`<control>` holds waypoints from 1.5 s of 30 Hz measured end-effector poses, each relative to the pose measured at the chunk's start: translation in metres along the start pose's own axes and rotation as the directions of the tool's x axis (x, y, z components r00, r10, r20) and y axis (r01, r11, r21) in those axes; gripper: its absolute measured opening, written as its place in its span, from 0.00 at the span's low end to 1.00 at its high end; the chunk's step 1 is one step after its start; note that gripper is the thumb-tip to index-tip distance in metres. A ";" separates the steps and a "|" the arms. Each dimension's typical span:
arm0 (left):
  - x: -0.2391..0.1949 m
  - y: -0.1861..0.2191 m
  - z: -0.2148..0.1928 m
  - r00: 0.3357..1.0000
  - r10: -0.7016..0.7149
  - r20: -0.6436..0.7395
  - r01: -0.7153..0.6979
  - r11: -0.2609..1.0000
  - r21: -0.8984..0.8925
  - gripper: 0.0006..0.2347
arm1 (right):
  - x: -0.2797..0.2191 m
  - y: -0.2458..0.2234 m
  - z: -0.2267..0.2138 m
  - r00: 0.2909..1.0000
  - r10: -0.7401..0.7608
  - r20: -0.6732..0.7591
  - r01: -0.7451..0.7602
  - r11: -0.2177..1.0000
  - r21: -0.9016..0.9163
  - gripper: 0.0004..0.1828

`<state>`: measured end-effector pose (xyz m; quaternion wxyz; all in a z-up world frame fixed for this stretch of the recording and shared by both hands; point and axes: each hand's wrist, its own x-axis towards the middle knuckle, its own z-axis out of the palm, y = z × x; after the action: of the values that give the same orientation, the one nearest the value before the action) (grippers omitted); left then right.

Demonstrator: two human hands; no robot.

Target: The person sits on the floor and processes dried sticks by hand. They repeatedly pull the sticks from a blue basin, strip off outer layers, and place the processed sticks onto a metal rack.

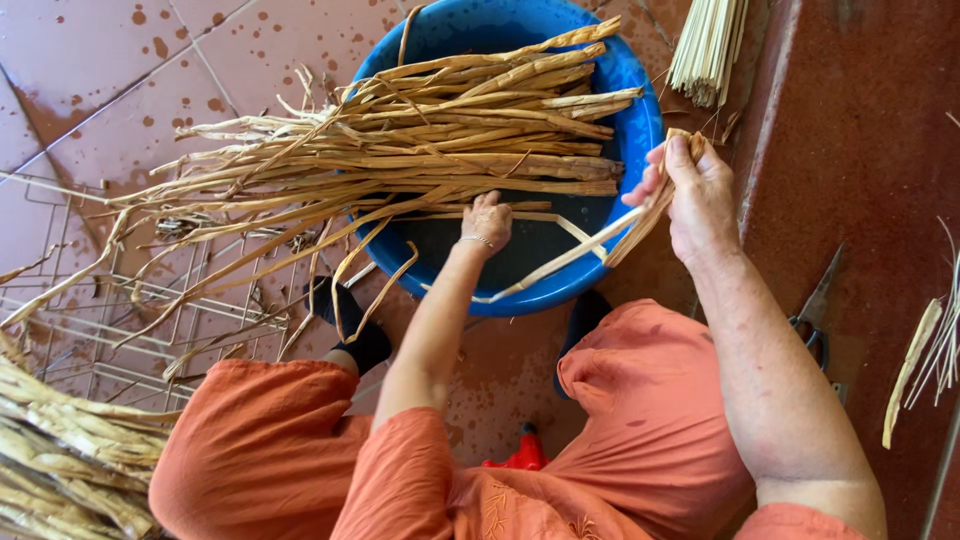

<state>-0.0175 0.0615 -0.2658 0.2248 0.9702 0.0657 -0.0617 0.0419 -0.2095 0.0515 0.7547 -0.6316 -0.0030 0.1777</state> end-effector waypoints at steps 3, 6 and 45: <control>0.011 0.017 0.020 0.996 -0.084 -0.021 0.085 0.996 0.026 0.12 | -0.003 -0.003 0.000 0.999 0.020 -0.033 -0.020 1.000 -0.014 0.14; 0.010 0.026 0.013 0.934 -0.222 0.280 0.170 0.965 0.198 0.15 | -0.003 -0.004 -0.001 0.999 0.012 -0.047 -0.015 0.998 -0.057 0.11; -0.030 0.232 -0.197 0.976 0.100 -0.192 -0.214 0.588 -0.780 0.16 | 0.053 0.014 0.029 0.980 0.046 -0.195 0.003 0.970 0.245 0.14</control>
<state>0.0064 -0.0600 0.0138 0.6328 0.7721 0.0147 0.0562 0.0814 -0.1657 0.0318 0.8211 -0.5486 0.1012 0.1210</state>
